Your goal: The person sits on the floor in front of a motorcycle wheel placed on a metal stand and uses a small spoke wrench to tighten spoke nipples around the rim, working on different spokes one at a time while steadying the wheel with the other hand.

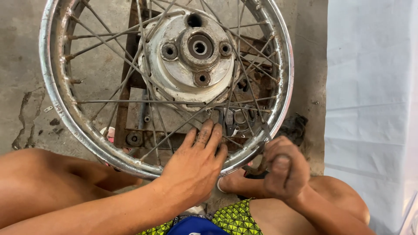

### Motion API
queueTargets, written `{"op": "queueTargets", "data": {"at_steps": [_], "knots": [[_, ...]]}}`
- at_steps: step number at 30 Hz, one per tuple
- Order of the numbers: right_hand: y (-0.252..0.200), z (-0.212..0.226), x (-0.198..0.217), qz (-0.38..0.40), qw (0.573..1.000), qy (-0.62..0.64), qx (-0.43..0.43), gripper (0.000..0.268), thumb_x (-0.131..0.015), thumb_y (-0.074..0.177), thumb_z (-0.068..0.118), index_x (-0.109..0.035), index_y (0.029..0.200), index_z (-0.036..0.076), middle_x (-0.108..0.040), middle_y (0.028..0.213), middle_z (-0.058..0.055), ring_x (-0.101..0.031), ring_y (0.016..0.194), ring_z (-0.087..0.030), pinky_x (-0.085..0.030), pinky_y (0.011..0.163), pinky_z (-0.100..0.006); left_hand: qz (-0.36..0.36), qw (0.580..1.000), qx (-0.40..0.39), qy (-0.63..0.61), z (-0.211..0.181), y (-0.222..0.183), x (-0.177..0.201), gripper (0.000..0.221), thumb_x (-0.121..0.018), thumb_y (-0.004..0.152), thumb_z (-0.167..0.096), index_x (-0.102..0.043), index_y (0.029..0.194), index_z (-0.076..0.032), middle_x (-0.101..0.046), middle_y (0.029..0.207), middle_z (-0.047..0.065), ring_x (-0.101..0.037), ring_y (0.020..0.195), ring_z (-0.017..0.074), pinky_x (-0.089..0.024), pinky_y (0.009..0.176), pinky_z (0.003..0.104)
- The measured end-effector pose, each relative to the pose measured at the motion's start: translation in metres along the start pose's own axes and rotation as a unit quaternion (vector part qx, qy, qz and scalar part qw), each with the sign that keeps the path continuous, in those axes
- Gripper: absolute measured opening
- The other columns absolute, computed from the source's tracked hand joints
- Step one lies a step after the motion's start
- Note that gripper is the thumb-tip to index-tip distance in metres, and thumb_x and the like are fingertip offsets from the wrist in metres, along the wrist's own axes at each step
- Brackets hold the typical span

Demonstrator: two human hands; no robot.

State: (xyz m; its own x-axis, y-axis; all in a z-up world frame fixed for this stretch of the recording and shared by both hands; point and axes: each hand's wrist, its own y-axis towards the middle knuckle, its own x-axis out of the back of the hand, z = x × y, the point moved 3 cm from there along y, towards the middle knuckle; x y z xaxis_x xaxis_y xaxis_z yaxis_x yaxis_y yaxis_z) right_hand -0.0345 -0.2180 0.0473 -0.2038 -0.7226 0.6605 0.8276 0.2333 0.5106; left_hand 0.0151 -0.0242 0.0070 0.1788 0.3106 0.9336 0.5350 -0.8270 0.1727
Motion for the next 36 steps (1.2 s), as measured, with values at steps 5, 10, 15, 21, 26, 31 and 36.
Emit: {"op": "queueTargets", "data": {"at_steps": [5, 10, 15, 21, 26, 31, 36], "knots": [[0.017, 0.022, -0.020, 0.049, 0.995, -0.086, -0.029, 0.017, -0.049, 0.098, 0.014, -0.053, 0.084, 0.006, -0.056, 0.072, -0.004, -0.047, 0.062, -0.018, -0.045, 0.062, -0.032, 0.016, 1.000, 0.001, -0.007, -0.001, 0.001, -0.006, 0.053, -0.064, 0.071, -0.025, -0.064, 0.114, 0.004, -0.047, 0.142, 0.040, -0.042, 0.140, 0.0539, -0.039, 0.103, 0.056], [0.036, 0.025, -0.016, 0.095, 0.985, -0.107, -0.099, 0.022, -0.047, 0.101, 0.021, -0.054, 0.086, 0.006, -0.057, 0.082, -0.008, -0.048, 0.073, -0.023, -0.046, 0.076, -0.037, 0.013, 1.000, 0.003, -0.015, 0.001, 0.000, -0.004, 0.052, -0.062, 0.070, -0.022, -0.066, 0.115, 0.004, -0.045, 0.143, 0.038, -0.040, 0.141, 0.0531, -0.038, 0.103, 0.055], [0.035, -0.015, 0.023, -0.042, 0.990, -0.080, -0.107, 0.034, -0.026, 0.106, -0.001, -0.042, 0.077, 0.006, -0.052, 0.076, -0.013, -0.048, 0.068, -0.022, -0.047, 0.067, -0.032, -0.002, 1.000, 0.000, -0.015, 0.001, -0.001, 0.000, 0.051, -0.064, 0.070, -0.023, -0.064, 0.113, 0.004, -0.049, 0.139, 0.037, -0.043, 0.139, 0.0523, -0.040, 0.101, 0.055], [0.025, -0.034, 0.030, -0.060, 0.985, -0.072, -0.144, 0.042, -0.028, 0.109, 0.017, -0.046, 0.072, 0.011, -0.048, 0.063, -0.005, -0.026, 0.048, -0.011, -0.024, 0.044, -0.025, -0.006, 1.000, 0.001, -0.007, -0.001, 0.000, 0.002, 0.052, -0.064, 0.070, -0.023, -0.064, 0.113, 0.005, -0.049, 0.139, 0.039, -0.045, 0.138, 0.0531, -0.041, 0.101, 0.053], [0.032, -0.045, 0.046, -0.051, 0.963, -0.049, -0.261, 0.044, -0.030, 0.112, 0.022, -0.048, 0.074, 0.008, -0.058, 0.070, -0.010, -0.041, 0.053, -0.015, -0.037, 0.053, -0.026, 0.022, 1.000, -0.002, -0.016, -0.002, 0.004, -0.002, 0.047, -0.063, 0.072, -0.021, -0.064, 0.110, 0.006, -0.048, 0.137, 0.042, -0.045, 0.136, 0.0550, -0.042, 0.101, 0.056], [0.058, -0.074, 0.062, -0.068, 0.935, -0.064, -0.343, 0.017, -0.031, 0.117, 0.009, -0.046, 0.112, 0.000, -0.053, 0.074, -0.006, -0.051, 0.063, -0.014, -0.046, 0.065, -0.027, 0.053, 0.998, -0.018, -0.037, 0.001, 0.007, -0.010, 0.047, -0.061, 0.075, -0.017, -0.063, 0.115, 0.008, -0.045, 0.139, 0.046, -0.042, 0.135, 0.0608, -0.046, 0.098, 0.065], [0.074, -0.089, 0.057, -0.018, 0.951, -0.172, -0.257, 0.014, -0.037, 0.112, -0.003, -0.051, 0.112, -0.004, -0.045, 0.071, -0.003, -0.040, 0.058, -0.014, -0.033, 0.054, -0.031, 0.066, 0.996, -0.022, -0.061, 0.001, 0.007, -0.008, 0.046, -0.056, 0.081, -0.014, -0.061, 0.118, 0.012, -0.042, 0.139, 0.049, -0.041, 0.134, 0.0645, -0.042, 0.102, 0.069]]}}
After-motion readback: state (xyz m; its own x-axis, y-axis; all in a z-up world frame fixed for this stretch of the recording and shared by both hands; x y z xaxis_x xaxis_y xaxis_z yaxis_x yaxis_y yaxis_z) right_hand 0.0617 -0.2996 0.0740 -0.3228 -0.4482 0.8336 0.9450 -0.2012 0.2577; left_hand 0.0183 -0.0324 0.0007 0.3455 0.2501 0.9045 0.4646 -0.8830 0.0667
